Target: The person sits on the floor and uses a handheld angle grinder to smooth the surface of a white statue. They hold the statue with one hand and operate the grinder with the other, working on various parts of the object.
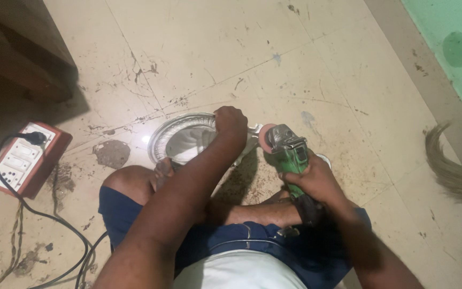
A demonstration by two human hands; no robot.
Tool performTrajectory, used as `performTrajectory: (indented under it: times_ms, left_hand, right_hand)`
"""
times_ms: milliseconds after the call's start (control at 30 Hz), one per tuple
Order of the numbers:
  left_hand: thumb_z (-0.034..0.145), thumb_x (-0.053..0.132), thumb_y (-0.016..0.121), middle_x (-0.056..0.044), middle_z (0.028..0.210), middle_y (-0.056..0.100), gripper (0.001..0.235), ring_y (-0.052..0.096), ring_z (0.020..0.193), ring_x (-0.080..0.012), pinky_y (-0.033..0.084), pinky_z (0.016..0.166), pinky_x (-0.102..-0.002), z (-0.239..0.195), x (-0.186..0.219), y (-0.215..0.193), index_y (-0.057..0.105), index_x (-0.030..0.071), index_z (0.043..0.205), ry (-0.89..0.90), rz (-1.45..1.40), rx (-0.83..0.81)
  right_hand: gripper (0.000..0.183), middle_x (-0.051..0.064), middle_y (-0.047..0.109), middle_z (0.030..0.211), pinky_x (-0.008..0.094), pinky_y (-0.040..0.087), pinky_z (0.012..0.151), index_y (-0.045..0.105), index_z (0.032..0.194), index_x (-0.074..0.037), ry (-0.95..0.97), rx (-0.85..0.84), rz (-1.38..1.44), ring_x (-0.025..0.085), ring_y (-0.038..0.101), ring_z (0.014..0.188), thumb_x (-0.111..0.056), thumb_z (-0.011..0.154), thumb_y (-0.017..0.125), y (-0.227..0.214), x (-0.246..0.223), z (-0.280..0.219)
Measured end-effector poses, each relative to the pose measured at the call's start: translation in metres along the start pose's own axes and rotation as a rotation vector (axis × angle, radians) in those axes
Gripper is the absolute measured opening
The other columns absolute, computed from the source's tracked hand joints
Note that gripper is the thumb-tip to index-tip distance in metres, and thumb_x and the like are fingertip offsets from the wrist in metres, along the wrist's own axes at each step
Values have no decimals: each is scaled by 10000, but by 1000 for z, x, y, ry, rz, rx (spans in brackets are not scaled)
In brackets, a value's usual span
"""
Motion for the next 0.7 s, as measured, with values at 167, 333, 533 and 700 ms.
performTrajectory:
  times_ms: [167,333,533,700]
  left_hand:
    - [882,181,747,-11,1097,759,238,711,1080,-246,546,752,-404,5,-6,9,794,197,1115,-13,-48,-73]
    - [880,159,743,-8,1081,761,239,717,1060,-248,547,719,-394,1,-6,5,795,189,1111,-32,-57,-50]
    - [872,186,745,-22,1112,747,254,698,1092,-248,542,741,-396,1,-6,3,785,188,1123,-18,-58,-53]
    - [894,166,735,-23,1130,752,250,702,1100,-261,553,742,-411,0,-9,4,785,177,1139,-52,-60,-60]
  right_hand:
    - [597,149,784,956,379,613,760,638,1217,-33,-113,115,-146,254,779,852,-207,684,844,0,-7,4]
    - [739,204,770,992,413,587,821,613,1274,-41,-187,135,-387,332,758,918,-330,647,876,3,-15,14]
    - [807,226,761,988,412,598,812,568,1331,-33,-98,104,-429,345,755,916,-309,637,875,6,-16,10]
    - [674,174,799,984,371,615,821,642,1248,-60,-111,88,-304,271,798,885,-292,653,855,2,-19,6]
Point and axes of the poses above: each hand's wrist, its own z-axis towards the middle knuckle, its own y-axis out of the palm, x = y × z, the point moved 2 cm from there along z, towards the middle knuckle
